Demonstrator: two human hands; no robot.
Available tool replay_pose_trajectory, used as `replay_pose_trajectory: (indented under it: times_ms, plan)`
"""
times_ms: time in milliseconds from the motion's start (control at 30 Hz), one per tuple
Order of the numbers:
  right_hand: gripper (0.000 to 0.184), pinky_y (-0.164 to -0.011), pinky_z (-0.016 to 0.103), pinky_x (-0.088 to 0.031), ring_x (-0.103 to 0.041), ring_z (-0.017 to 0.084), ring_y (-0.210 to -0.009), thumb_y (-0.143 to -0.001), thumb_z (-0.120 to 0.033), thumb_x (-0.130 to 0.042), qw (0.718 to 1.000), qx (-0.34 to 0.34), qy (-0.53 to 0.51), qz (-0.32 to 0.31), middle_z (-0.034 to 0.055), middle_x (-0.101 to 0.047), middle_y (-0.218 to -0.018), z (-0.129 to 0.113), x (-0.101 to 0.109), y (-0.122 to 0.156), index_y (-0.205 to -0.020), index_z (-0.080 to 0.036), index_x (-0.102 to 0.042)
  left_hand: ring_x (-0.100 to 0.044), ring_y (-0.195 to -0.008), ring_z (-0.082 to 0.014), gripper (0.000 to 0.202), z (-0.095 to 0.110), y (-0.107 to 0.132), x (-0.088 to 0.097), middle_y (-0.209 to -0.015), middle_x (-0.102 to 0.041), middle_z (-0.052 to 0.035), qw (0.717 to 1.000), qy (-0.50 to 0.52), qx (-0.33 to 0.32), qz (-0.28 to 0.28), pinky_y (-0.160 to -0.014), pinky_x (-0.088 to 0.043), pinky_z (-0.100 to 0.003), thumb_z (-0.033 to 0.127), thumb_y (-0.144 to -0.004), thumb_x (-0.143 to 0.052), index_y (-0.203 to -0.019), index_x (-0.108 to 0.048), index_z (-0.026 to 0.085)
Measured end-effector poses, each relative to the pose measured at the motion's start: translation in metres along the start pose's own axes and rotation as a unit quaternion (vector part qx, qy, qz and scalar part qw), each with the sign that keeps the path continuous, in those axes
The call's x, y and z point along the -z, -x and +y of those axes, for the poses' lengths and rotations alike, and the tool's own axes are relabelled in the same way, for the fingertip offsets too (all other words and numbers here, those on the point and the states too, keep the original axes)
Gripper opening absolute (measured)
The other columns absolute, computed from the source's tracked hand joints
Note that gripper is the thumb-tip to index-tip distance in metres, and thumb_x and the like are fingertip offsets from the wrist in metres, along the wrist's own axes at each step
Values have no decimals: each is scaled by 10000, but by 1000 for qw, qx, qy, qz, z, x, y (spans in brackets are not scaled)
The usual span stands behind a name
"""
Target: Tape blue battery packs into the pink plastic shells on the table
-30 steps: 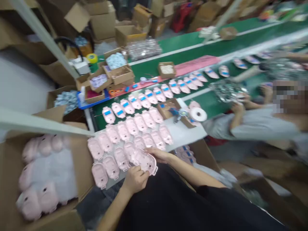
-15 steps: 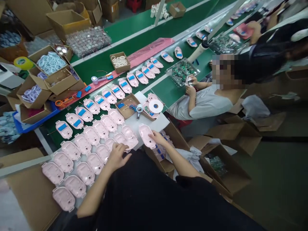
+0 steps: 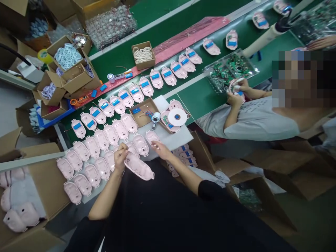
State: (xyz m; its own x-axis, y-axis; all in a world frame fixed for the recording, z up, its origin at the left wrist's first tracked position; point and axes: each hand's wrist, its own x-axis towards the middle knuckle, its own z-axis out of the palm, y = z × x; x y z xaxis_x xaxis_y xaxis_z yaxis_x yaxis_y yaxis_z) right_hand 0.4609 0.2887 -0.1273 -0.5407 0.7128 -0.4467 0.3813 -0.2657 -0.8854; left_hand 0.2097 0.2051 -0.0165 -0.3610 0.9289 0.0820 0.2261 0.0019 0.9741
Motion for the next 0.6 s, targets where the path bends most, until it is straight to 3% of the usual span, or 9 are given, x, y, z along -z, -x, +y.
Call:
replay_pose_trajectory:
  times_ms: [67, 100, 133, 233, 333, 400, 467, 533, 600]
  plan:
    - [511, -721, 329, -566, -664, 207, -800, -954, -574, -632, 979, -34, -125, -159, 75, -753, -1036, -5, -9, 24, -1291, -198, -708, -480, -745, -184, 590, -2, -9, -17, -732, -414, -22, 1000, 21, -22, 5, -739, -458, -373, 546, -932, -628, -497, -421, 205]
    - [540, -656, 300, -548, -645, 184, -723, -908, -576, -695, 962, -55, -174, -201, 55, -753, -949, -5, -13, 34, -1277, -182, -712, -482, -760, -185, 576, -4, -12, -25, -730, -416, -21, 999, 19, -34, 11, -769, -464, -375, 524, -935, -635, -499, -437, 204]
    - [577, -624, 280, -532, -633, 171, -686, -841, -559, -772, 953, -74, -218, -199, 41, -747, -888, -2, -15, 43, -1259, -165, -713, -484, -773, -185, 564, -6, -14, -33, -734, -424, -22, 999, 16, -42, 16, -795, -467, -374, 506, -938, -641, -503, -450, 204]
    - [622, -659, 273, -534, -656, 178, -721, -678, -501, -888, 945, -97, -312, -3, 33, -747, -876, 12, -10, 57, -1173, -166, -717, -542, -872, -197, 488, -17, -12, -55, -851, -522, -51, 999, 10, -34, 0, -853, -498, -378, 497, -921, -675, -568, -514, 200]
    - [541, -727, 298, -549, -672, 201, -796, -644, -485, -878, 930, -94, -315, 166, 49, -750, -933, 21, 15, 56, -1064, -181, -724, -600, -1084, -251, 383, -31, -1, -73, -1152, -603, -111, 990, -19, 99, -99, -886, -554, -395, 577, -847, -736, -892, -659, 205]
    - [519, -755, 310, -556, -674, 219, -835, -626, -458, -884, 928, -87, -296, 209, 55, -748, -939, 18, 36, 47, -1035, -186, -717, -640, -1072, -274, 527, -42, 9, -87, -1161, -645, -127, 948, -37, 224, -224, -842, -590, -406, 642, -814, -742, -1090, -665, 200]
    - [553, -796, 325, -567, -685, 241, -901, -646, -474, -869, 921, -61, -305, 236, 61, -746, -981, 12, 51, 35, -1092, -198, -695, -686, -905, -270, 597, -52, 18, -107, -977, -701, -120, 900, -45, 292, -321, -747, -614, -418, 700, -851, -668, -1113, -679, 164]
    - [588, -844, 346, -577, -694, 256, -980, -717, -532, -813, 915, -33, -331, 228, 68, -744, -1053, 10, 55, 27, -1189, -216, -658, -697, -799, -255, 652, -62, 24, -130, -877, -718, -114, 885, -50, 303, -349, -695, -619, -419, 726, -942, -500, -1152, -677, 135]
    - [591, -874, 369, -581, -697, 265, -1026, -791, -569, -743, 923, -27, -338, 181, 80, -742, -1097, 16, 50, 25, -1256, -222, -628, -712, -826, -241, 685, -71, 28, -153, -939, -740, -125, 891, -62, 288, -347, -729, -619, -408, 690, -1017, -337, -1286, -627, 131]
